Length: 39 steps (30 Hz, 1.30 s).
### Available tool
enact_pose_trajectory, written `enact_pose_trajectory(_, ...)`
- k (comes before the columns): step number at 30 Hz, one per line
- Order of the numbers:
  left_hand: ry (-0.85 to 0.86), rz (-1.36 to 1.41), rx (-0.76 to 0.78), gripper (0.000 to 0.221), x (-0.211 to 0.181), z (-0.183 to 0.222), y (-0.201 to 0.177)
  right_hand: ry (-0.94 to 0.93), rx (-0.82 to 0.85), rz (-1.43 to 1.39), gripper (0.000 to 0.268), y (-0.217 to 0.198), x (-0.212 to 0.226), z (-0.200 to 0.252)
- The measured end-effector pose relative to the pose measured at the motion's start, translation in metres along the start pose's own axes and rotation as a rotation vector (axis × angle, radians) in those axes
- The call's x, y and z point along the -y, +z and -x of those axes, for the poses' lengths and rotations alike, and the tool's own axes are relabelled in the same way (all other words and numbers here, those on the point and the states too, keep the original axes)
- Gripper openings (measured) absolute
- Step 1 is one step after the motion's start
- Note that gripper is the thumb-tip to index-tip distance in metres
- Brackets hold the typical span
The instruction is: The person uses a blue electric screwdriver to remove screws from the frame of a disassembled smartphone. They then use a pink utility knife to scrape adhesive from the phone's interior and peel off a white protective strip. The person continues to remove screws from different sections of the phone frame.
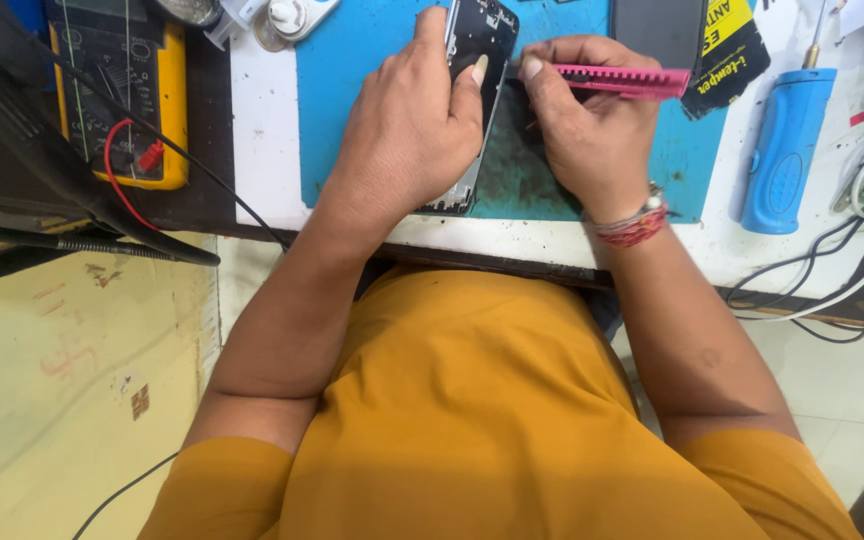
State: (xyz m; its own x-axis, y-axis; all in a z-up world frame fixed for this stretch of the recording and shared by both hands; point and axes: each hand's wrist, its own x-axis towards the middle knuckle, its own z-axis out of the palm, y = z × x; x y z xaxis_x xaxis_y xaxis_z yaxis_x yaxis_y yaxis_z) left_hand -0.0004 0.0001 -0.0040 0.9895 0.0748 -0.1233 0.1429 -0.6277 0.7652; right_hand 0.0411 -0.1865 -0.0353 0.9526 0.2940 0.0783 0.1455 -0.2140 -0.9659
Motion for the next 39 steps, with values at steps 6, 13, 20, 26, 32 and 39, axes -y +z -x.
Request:
enact_pose_trajectory(6,0.012,0.007,-0.024,0.032,0.002,0.001,0.002,-0.010,0.035,0.053,0.009,-0.002,0.004,0.003)
enact_pose_trajectory(13,0.012,-0.022,-0.026,0.029,0.003,0.001,0.001,-0.069,-0.024,0.056,0.010,0.003,0.006,0.005)
enact_pose_trajectory(20,-0.031,0.018,0.004,0.028,-0.002,0.000,-0.001,0.007,-0.031,-0.036,0.011,0.003,0.007,0.005)
enact_pose_trajectory(26,-0.011,-0.010,-0.016,0.027,-0.001,0.000,-0.002,0.038,0.054,0.011,0.010,-0.001,0.011,0.012)
enact_pose_trajectory(32,-0.021,0.006,-0.017,0.027,-0.002,0.000,-0.001,0.075,-0.012,-0.018,0.011,0.007,0.012,0.014)
enact_pose_trajectory(39,-0.083,-0.020,0.027,0.027,-0.006,-0.001,-0.003,0.151,-0.017,-0.056,0.011,0.007,0.019,0.022)
